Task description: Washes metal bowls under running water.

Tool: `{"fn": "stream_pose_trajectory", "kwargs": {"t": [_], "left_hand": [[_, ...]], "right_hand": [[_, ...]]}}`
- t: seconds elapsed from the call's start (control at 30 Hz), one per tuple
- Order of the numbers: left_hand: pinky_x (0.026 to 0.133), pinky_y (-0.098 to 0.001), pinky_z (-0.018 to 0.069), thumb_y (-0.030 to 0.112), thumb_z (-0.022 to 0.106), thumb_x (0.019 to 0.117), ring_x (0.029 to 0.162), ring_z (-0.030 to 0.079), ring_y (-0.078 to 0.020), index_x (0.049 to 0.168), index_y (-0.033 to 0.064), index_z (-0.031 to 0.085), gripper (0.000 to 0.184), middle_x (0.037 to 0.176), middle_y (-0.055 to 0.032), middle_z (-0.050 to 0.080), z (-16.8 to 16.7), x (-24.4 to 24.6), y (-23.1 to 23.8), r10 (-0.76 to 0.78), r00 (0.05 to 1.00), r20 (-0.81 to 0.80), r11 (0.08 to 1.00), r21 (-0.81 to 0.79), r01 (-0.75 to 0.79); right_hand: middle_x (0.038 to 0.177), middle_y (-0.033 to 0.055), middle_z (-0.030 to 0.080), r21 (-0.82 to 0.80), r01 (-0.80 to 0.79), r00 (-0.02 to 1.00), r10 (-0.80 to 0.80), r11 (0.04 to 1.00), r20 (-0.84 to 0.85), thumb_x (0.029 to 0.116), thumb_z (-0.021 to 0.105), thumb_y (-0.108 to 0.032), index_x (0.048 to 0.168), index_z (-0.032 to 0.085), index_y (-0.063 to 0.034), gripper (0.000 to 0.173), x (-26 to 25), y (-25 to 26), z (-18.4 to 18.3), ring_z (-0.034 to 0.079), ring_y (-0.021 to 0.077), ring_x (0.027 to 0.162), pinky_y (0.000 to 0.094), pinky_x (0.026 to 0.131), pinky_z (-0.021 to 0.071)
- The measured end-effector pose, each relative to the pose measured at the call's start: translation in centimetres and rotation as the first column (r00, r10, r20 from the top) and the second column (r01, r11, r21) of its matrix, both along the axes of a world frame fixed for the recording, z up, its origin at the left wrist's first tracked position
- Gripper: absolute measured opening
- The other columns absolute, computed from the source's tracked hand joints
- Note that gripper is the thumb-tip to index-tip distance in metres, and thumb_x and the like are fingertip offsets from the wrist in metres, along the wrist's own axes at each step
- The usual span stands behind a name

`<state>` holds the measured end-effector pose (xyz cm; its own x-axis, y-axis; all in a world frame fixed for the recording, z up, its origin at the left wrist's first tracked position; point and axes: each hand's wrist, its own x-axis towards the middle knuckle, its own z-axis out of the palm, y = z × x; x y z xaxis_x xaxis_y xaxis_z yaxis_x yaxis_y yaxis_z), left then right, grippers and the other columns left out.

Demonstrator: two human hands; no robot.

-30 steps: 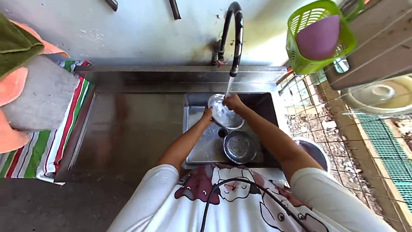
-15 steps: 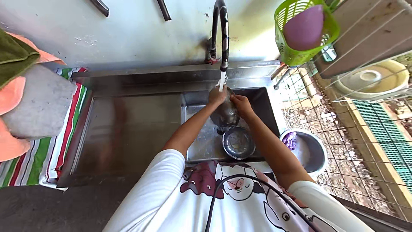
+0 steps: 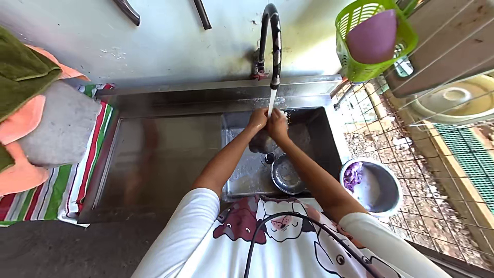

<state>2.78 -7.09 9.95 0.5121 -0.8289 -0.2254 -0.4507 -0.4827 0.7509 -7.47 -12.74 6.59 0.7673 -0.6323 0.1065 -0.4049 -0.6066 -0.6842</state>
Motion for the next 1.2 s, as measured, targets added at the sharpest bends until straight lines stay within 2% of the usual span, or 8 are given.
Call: {"fn": "stream_pose_trajectory", "kwargs": {"t": [0.17,0.3,0.47,0.67,0.83,0.97,1.07,1.2], "left_hand": [[0.117,-0.0501,0.0373,0.004,0.042,0.1071,0.135,0.054,-0.0359,0.140,-0.0033,0.058,0.038,0.139,-0.0245,0.060,-0.1,-0.8,0.8,0.173,0.981,-0.086,0.984,-0.037,-0.177],[0.111,-0.0529,0.0416,0.010,0.044,0.1085,0.125,0.061,-0.0388,0.130,-0.0082,0.063,0.034,0.128,-0.0277,0.066,0.6,-0.5,1.4,0.130,0.991,-0.030,0.987,-0.089,-0.132],[0.092,-0.0601,0.0493,0.039,0.058,0.1046,0.101,0.067,-0.0398,0.100,-0.0067,0.071,0.047,0.100,-0.0256,0.070,-0.1,0.2,-0.4,0.144,0.988,0.051,0.987,-0.076,-0.140],[0.108,-0.0649,0.0401,0.055,0.026,0.1097,0.134,0.050,-0.0476,0.147,-0.0068,0.043,0.075,0.143,-0.0354,0.050,-2.1,-1.9,-1.9,0.276,0.865,-0.418,0.961,0.115,-0.251],[0.077,-0.0488,0.0560,0.041,0.034,0.1090,0.091,0.065,-0.0321,0.141,0.0061,0.046,0.049,0.118,-0.0225,0.061,-4.8,-1.8,1.8,0.371,0.392,-0.842,0.905,0.233,-0.356],[0.086,-0.0494,0.0549,0.040,0.029,0.1128,0.108,0.062,-0.0341,0.154,0.0120,0.035,0.050,0.137,-0.0235,0.055,-8.0,-3.2,5.1,0.369,0.374,-0.851,0.821,0.109,-0.561],[0.094,-0.0479,0.0519,0.043,0.025,0.1127,0.119,0.058,-0.0319,0.158,0.0140,0.029,0.054,0.144,-0.0220,0.050,-7.9,-6.5,5.1,0.347,0.381,-0.857,0.777,0.035,-0.628],[0.105,-0.0446,0.0463,0.040,0.022,0.1134,0.127,0.053,-0.0274,0.157,0.0080,0.030,0.055,0.148,-0.0207,0.048,-7.5,-7.3,5.2,0.312,0.398,-0.863,0.724,-0.056,-0.688]], "right_hand": [[0.157,0.0267,0.042,0.097,0.059,0.998,-0.062,0.994,0.033,0.1064,0.047,-0.022,0.148,0.047,0.0066,0.051,1.0,-0.9,-2.3,0.032,0.0424,0.151,0.0602,0.124,0.0193],[0.151,0.0186,0.051,0.753,0.151,0.958,-0.283,0.641,0.048,0.1083,0.044,-0.044,0.153,0.044,-0.0050,0.060,-1.6,-6.2,-4.3,0.050,0.0300,0.139,0.0525,0.114,0.0399],[0.126,0.0157,0.066,0.898,0.152,0.872,-0.484,0.413,0.075,0.1061,0.043,-0.056,0.138,0.055,-0.0020,0.064,-8.0,-7.6,-6.3,0.065,0.0242,0.113,0.0456,0.097,0.0541],[0.069,0.0095,0.056,0.408,0.380,0.869,-0.471,0.830,0.150,0.1012,0.065,-0.037,0.081,0.062,0.0034,0.046,-9.4,-3.7,-0.6,0.053,0.0183,0.063,0.0425,0.065,0.0479],[0.071,0.0199,0.068,-0.288,-0.150,0.970,0.196,0.946,0.141,0.0945,0.069,-0.033,0.067,0.067,0.0038,0.046,-10.0,-2.3,-1.8,0.069,0.0382,0.075,0.0581,0.086,0.0521],[0.137,0.0315,0.058,0.095,-0.305,0.783,0.306,0.948,-0.541,0.1055,0.055,-0.038,0.124,0.069,0.0046,0.049,-6.8,-4.3,-1.0,0.051,0.0485,0.134,0.0669,0.110,0.0381],[0.168,0.0304,0.009,-0.087,-0.216,0.875,0.153,0.973,-0.459,0.0968,0.066,-0.044,0.157,0.033,0.0030,0.083,-3.6,-4.9,-6.3,0.008,0.0493,0.156,0.0712,0.121,0.0125],[0.168,0.0253,0.018,0.151,-0.394,0.914,0.404,0.907,-0.036,0.1076,0.044,-0.025,0.160,0.025,0.0042,0.063,-1.0,0.2,-8.7,0.019,0.0398,0.156,0.0591,0.126,0.0160]]}}
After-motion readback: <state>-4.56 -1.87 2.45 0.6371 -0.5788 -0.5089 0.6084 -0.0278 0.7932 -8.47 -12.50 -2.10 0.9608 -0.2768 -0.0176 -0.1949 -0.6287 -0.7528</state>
